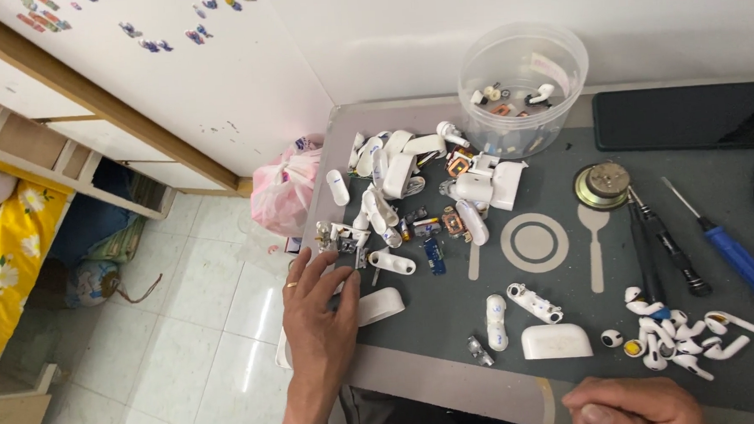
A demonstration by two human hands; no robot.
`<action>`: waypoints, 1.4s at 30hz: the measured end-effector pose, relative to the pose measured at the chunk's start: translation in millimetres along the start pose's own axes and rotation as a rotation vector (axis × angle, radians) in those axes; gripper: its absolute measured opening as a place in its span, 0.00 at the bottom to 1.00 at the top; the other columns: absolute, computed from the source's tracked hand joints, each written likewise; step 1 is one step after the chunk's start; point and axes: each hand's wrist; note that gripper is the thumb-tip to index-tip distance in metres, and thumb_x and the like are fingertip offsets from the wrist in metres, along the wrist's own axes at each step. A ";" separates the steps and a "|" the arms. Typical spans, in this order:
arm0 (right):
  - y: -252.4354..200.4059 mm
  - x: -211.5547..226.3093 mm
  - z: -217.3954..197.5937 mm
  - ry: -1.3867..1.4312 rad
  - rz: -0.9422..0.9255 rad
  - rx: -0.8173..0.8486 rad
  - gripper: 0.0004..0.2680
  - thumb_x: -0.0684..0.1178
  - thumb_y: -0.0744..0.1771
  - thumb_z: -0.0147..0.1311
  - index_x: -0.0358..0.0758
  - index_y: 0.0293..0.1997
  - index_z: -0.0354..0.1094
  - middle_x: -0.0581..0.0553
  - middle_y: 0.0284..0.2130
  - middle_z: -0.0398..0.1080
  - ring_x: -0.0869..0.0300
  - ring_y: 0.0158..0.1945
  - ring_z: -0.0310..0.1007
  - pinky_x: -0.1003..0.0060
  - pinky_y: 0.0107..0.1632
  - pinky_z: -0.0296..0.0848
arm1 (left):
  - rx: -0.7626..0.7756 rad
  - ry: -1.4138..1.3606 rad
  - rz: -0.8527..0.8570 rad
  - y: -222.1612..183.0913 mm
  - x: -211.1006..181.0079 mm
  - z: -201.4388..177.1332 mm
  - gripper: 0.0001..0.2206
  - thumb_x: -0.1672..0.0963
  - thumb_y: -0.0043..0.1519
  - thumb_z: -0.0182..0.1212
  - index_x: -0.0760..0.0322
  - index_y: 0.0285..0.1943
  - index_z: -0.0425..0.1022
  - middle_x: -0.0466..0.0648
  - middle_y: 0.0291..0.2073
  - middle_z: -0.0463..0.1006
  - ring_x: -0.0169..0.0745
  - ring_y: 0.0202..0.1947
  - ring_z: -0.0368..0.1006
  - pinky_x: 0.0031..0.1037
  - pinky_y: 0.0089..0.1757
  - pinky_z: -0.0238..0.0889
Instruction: Sorting through a pile of disassembled earbud components, including cases, circuit boards, and tips, on a work mat.
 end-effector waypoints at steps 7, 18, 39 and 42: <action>-1.9 -5.5 -3.5 0.115 0.074 0.010 0.08 0.42 0.61 0.64 0.25 0.36 0.84 0.36 0.14 0.81 0.60 0.14 0.79 0.67 0.18 0.72 | 0.031 0.021 0.206 38.1 -20.2 -8.3 0.03 0.60 0.60 0.68 0.62 0.40 0.83 0.48 0.48 0.82 0.59 0.62 0.71 0.46 0.55 0.65; 2.1 -2.7 -2.4 0.101 0.065 0.029 0.08 0.42 0.61 0.64 0.27 0.38 0.85 0.38 0.14 0.82 0.64 0.12 0.71 0.68 0.16 0.68 | 0.450 0.115 0.499 114.7 -27.8 41.3 0.24 0.53 0.61 0.67 0.63 0.66 0.70 0.58 0.67 0.68 0.68 0.70 0.57 0.56 0.58 0.57; 3.9 3.6 -2.1 0.268 0.124 0.102 0.09 0.41 0.64 0.62 0.26 0.42 0.85 0.35 0.18 0.83 0.57 0.17 0.79 0.59 0.19 0.75 | 0.581 0.286 0.599 144.1 -30.3 79.3 0.15 0.52 0.64 0.60 0.62 0.55 0.79 0.53 0.48 0.83 0.64 0.56 0.73 0.49 0.56 0.60; 8.0 6.3 -1.8 0.278 0.090 0.154 0.09 0.42 0.65 0.61 0.27 0.43 0.84 0.35 0.18 0.82 0.58 0.18 0.80 0.61 0.20 0.76 | 0.500 0.231 0.534 146.1 -36.6 75.9 0.10 0.55 0.65 0.60 0.64 0.49 0.82 0.53 0.40 0.85 0.60 0.45 0.76 0.47 0.51 0.66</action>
Point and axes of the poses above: each hand's wrist, its own y-axis towards the middle knuckle, its own z-axis out of the palm, x = y × z
